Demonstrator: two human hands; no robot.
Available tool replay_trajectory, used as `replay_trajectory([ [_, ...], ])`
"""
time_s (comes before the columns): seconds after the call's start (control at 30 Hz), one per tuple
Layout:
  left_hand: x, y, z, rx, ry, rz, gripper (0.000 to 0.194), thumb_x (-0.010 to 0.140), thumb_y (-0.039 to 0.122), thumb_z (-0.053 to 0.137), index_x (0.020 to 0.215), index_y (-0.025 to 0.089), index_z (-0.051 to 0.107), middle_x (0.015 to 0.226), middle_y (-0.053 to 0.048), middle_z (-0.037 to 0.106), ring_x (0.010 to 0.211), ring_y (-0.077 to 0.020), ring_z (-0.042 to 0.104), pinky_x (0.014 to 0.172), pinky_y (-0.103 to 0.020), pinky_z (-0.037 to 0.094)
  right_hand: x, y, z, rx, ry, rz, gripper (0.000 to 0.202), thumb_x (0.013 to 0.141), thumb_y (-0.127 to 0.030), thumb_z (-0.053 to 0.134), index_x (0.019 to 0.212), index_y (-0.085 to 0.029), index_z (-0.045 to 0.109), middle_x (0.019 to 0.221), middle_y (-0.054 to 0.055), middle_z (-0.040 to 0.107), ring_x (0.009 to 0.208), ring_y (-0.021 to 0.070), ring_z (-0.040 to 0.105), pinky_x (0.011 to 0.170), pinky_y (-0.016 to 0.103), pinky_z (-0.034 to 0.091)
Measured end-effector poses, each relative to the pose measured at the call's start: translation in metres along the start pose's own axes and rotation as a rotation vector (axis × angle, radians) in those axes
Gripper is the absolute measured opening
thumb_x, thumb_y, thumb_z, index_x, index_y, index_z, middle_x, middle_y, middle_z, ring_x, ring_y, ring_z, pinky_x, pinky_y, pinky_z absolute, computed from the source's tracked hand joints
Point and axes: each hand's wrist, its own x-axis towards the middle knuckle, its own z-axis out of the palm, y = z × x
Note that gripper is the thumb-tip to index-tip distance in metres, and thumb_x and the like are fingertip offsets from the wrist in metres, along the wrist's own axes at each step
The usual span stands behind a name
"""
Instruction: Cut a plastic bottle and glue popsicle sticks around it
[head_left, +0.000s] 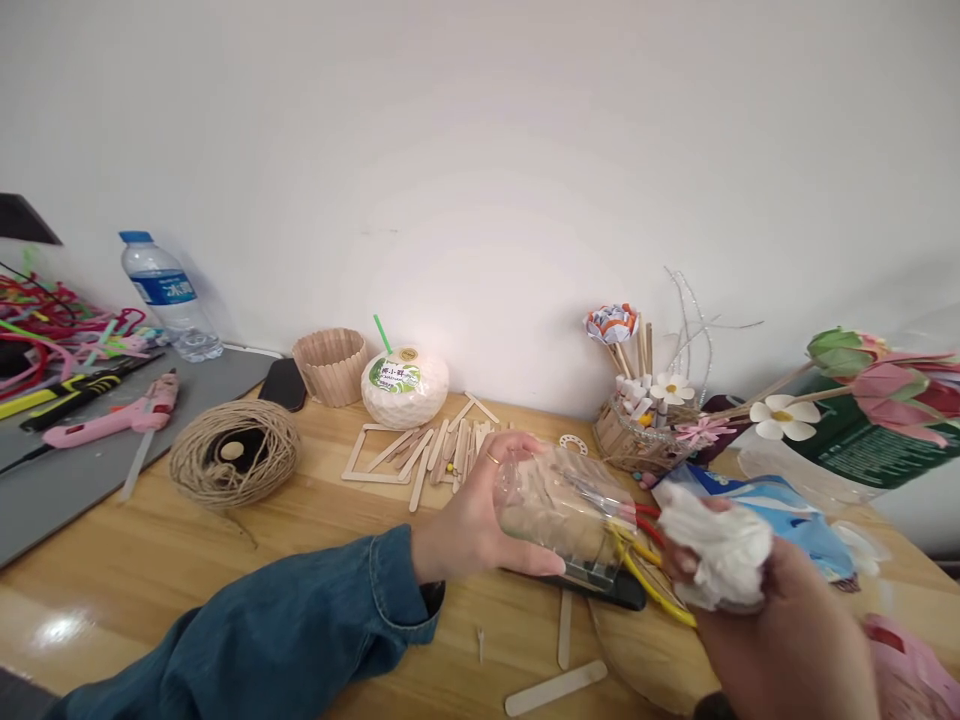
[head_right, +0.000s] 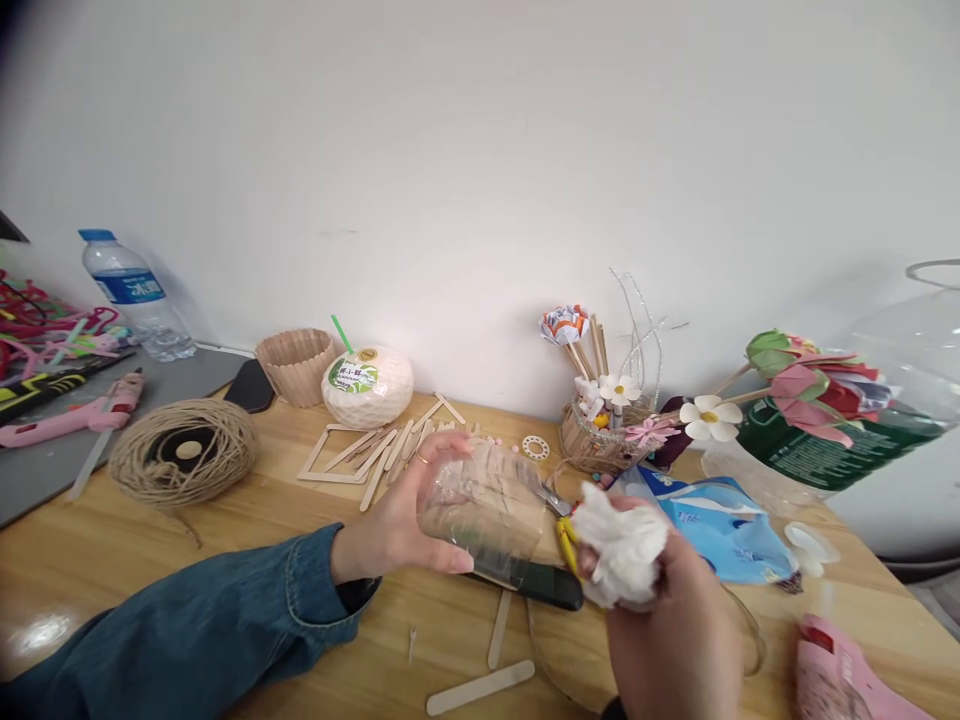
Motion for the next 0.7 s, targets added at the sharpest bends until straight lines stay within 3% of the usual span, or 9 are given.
replay_trajectory([
  [0.1, -0.002, 0.003, 0.008, 0.148, 0.031, 0.08, 0.075, 0.049, 0.035, 0.083, 0.11, 0.025, 0.041, 0.119, -0.007, 0.035, 0.119, -0.029, 0.034, 0.103, -0.046, 0.026, -0.003, -0.004, -0.004, -0.243, 0.263, -0.246, 0.024, 0.075, -0.018, 0.06, 0.091, -0.035, 0.067, 0.11, -0.004, 0.062, 0.118, 0.0277, 0.044, 0.094, 0.036, 0.036],
  [0.17, -0.004, 0.005, 0.014, 0.193, 0.036, 0.073, 0.073, 0.051, 0.037, 0.082, 0.11, 0.024, 0.042, 0.121, -0.007, 0.034, 0.119, -0.0291, 0.035, 0.103, -0.046, 0.028, -0.007, -0.004, 0.006, -0.534, 0.297, -0.584, 0.035, 0.072, -0.011, 0.059, 0.096, -0.036, 0.067, 0.112, -0.003, 0.061, 0.111, 0.0266, 0.05, 0.094, 0.037, 0.035],
  [0.23, -0.007, 0.005, 0.019, 0.215, 0.055, 0.069, 0.074, 0.051, 0.037, 0.082, 0.111, 0.024, 0.041, 0.123, -0.008, 0.032, 0.119, -0.0294, 0.035, 0.103, -0.047, 0.029, -0.01, -0.003, 0.019, -0.84, 0.073, -0.906, 0.048, 0.069, -0.008, 0.059, 0.109, -0.036, 0.064, 0.11, 0.0, 0.064, 0.103, 0.026, 0.056, 0.093, 0.04, 0.036],
  [0.27, -0.008, 0.005, 0.02, 0.229, 0.071, 0.07, 0.074, 0.051, 0.036, 0.082, 0.111, 0.025, 0.04, 0.124, -0.008, 0.032, 0.119, -0.0296, 0.035, 0.103, -0.048, 0.028, -0.011, -0.002, 0.024, -0.937, -0.07, -0.996, 0.054, 0.069, -0.009, 0.059, 0.117, -0.034, 0.06, 0.112, 0.001, 0.064, 0.104, 0.0266, 0.056, 0.095, 0.043, 0.036],
  [0.33, -0.01, 0.005, 0.022, 0.272, 0.109, 0.085, 0.073, 0.053, 0.035, 0.081, 0.112, 0.025, 0.039, 0.123, -0.009, 0.032, 0.12, -0.0298, 0.035, 0.104, -0.049, 0.027, -0.01, -0.002, 0.032, -0.979, -0.305, -0.998, 0.063, 0.073, -0.01, 0.056, 0.132, -0.03, 0.048, 0.123, 0.004, 0.06, 0.114, 0.0268, 0.052, 0.101, 0.044, 0.032],
  [0.47, -0.011, 0.004, 0.022, 0.367, 0.114, 0.1, 0.069, 0.053, 0.028, 0.081, 0.11, 0.024, 0.04, 0.119, -0.008, 0.034, 0.122, -0.0296, 0.033, 0.104, -0.048, 0.028, -0.001, -0.001, 0.031, -0.864, -0.507, -0.879, 0.067, 0.081, -0.004, 0.051, 0.138, -0.035, 0.035, 0.131, 0.0, 0.054, 0.121, 0.0199, 0.048, 0.102, 0.037, 0.038],
  [0.57, -0.012, 0.006, 0.023, 0.402, 0.089, 0.073, 0.072, 0.053, 0.022, 0.08, 0.112, 0.024, 0.04, 0.117, -0.008, 0.034, 0.12, -0.0284, 0.036, 0.102, -0.046, 0.032, 0.006, 0.001, 0.029, -0.74, -0.506, -0.834, 0.055, 0.081, -0.006, 0.054, 0.127, -0.036, 0.05, 0.121, 0.0, 0.062, 0.114, 0.0186, 0.055, 0.098, 0.035, 0.042],
  [0.7, -0.015, 0.01, 0.025, 0.484, 0.112, 0.059, 0.073, 0.055, 0.021, 0.078, 0.116, 0.025, 0.038, 0.125, -0.009, 0.029, 0.123, -0.0283, 0.033, 0.104, -0.046, 0.032, 0.009, 0.001, 0.034, -0.655, -0.386, -0.756, 0.019, 0.081, -0.016, 0.059, 0.095, -0.027, 0.067, 0.117, 0.004, 0.064, 0.108, 0.0208, 0.058, 0.091, 0.035, 0.047],
])
